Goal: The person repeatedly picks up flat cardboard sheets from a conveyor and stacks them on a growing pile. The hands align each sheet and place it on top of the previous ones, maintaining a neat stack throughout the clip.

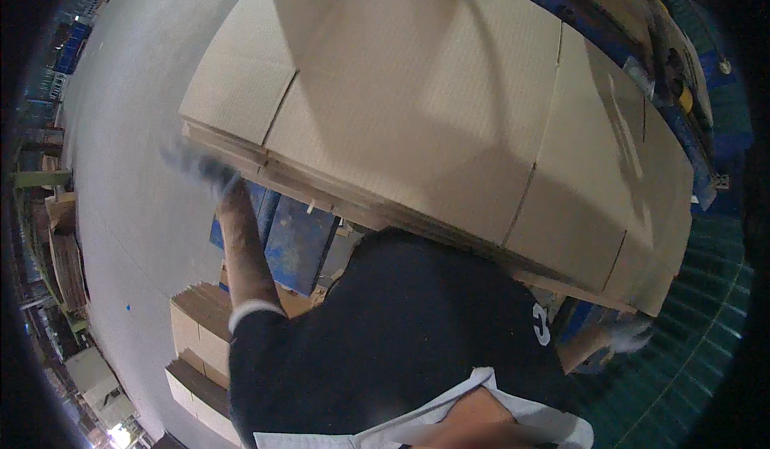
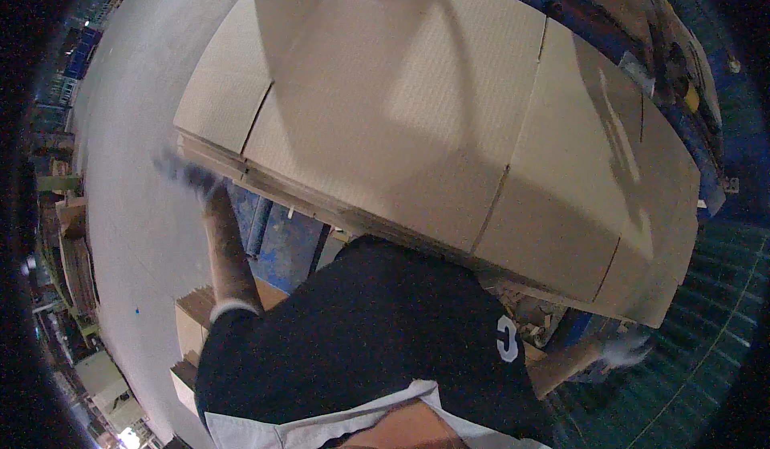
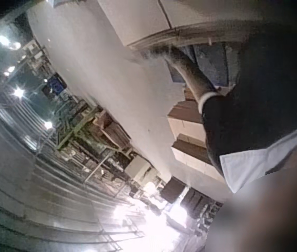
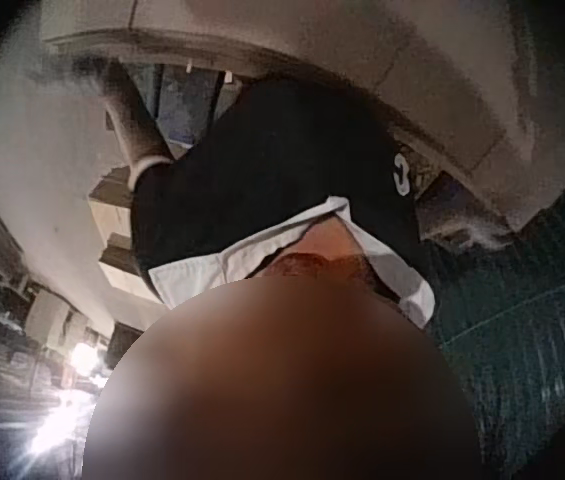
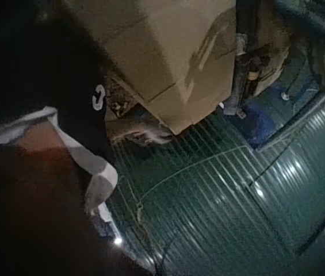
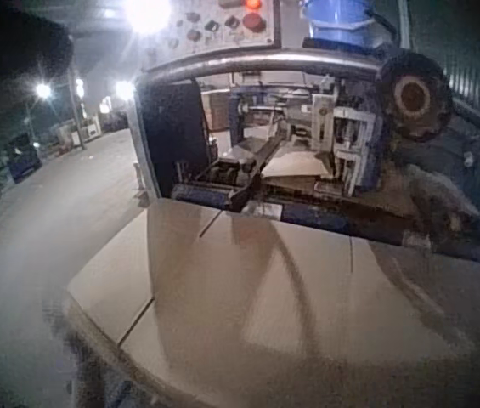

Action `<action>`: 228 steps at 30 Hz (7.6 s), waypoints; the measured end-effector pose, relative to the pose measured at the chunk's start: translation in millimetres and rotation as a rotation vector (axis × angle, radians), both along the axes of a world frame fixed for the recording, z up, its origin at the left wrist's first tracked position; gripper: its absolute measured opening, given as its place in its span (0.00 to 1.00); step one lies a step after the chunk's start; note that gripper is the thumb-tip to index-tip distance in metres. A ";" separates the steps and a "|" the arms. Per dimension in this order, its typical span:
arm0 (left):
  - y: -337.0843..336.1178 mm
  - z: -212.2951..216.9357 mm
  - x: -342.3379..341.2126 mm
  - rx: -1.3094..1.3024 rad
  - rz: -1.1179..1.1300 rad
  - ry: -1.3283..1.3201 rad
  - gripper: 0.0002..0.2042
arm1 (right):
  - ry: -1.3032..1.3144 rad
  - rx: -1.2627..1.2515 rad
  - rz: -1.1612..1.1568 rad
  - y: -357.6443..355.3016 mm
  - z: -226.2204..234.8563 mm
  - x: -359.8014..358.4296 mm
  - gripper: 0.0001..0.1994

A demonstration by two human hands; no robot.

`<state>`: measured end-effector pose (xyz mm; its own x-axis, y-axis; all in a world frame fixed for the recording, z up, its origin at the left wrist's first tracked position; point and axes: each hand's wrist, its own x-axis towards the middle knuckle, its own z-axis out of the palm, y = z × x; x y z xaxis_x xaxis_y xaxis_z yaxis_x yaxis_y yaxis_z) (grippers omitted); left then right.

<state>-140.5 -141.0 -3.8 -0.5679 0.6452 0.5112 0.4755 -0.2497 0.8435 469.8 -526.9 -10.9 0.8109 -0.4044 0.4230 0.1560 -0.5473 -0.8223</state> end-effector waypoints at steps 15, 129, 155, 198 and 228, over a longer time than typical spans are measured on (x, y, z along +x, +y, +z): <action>-100.6 -132.9 18.0 -0.544 -0.112 -0.949 0.30 | 0.177 -0.748 0.622 186.7 -27.2 174.5 0.29; 134.9 15.3 208.0 0.398 -1.007 1.058 0.28 | -0.360 -1.065 1.540 246.8 42.8 4.0 0.39; 128.6 -62.9 -46.9 -0.754 0.571 0.690 0.27 | -0.098 0.090 0.170 38.9 -58.7 38.4 0.22; -37.0 33.4 119.9 0.001 -1.120 1.069 0.30 | -0.565 -1.047 1.583 91.0 34.6 -125.7 0.20; 168.5 10.8 213.2 0.168 -0.960 0.644 0.29 | -0.335 -0.893 1.053 255.9 31.9 21.2 0.25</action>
